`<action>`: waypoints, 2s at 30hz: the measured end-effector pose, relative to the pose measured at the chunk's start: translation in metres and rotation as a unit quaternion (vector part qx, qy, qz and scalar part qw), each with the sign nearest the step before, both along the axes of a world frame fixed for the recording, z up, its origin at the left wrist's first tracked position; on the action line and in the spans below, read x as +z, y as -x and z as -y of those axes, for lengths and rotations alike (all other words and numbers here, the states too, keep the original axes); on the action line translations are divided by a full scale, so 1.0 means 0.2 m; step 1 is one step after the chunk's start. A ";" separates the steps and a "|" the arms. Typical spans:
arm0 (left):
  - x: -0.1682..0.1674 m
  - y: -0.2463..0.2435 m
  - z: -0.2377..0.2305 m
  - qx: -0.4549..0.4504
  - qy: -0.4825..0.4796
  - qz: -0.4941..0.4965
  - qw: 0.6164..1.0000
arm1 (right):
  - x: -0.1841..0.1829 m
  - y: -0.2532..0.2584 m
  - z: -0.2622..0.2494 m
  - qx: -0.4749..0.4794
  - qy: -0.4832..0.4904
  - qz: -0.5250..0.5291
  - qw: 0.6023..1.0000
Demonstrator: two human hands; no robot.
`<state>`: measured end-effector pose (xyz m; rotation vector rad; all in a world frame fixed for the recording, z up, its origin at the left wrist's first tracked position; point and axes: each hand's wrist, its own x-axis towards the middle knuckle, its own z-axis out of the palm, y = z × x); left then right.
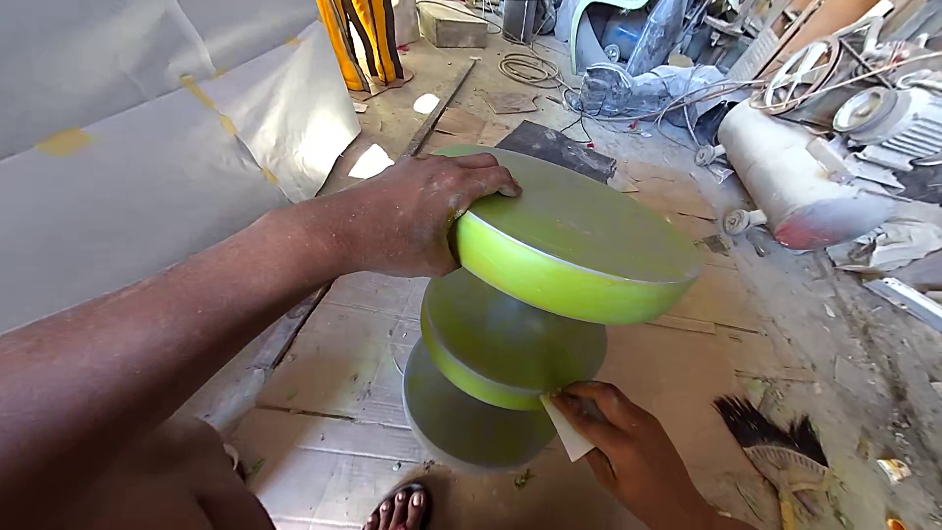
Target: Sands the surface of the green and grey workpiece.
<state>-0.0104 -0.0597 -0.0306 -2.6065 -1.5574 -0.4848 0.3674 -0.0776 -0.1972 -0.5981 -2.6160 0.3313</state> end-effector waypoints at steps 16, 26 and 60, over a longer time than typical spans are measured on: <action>0.01 0.00 -0.02 0.003 0.009 0.010 1.000 | 0.02 -0.03 -0.02 -0.042 0.047 -0.032 0.997; 0.00 -0.01 0.00 0.006 0.008 -0.003 1.000 | 0.02 -0.09 -0.03 -0.078 0.176 -0.168 0.967; -0.01 -0.01 0.00 -0.006 -0.005 0.019 1.000 | -0.32 0.07 0.21 -0.153 -0.090 -0.170 0.969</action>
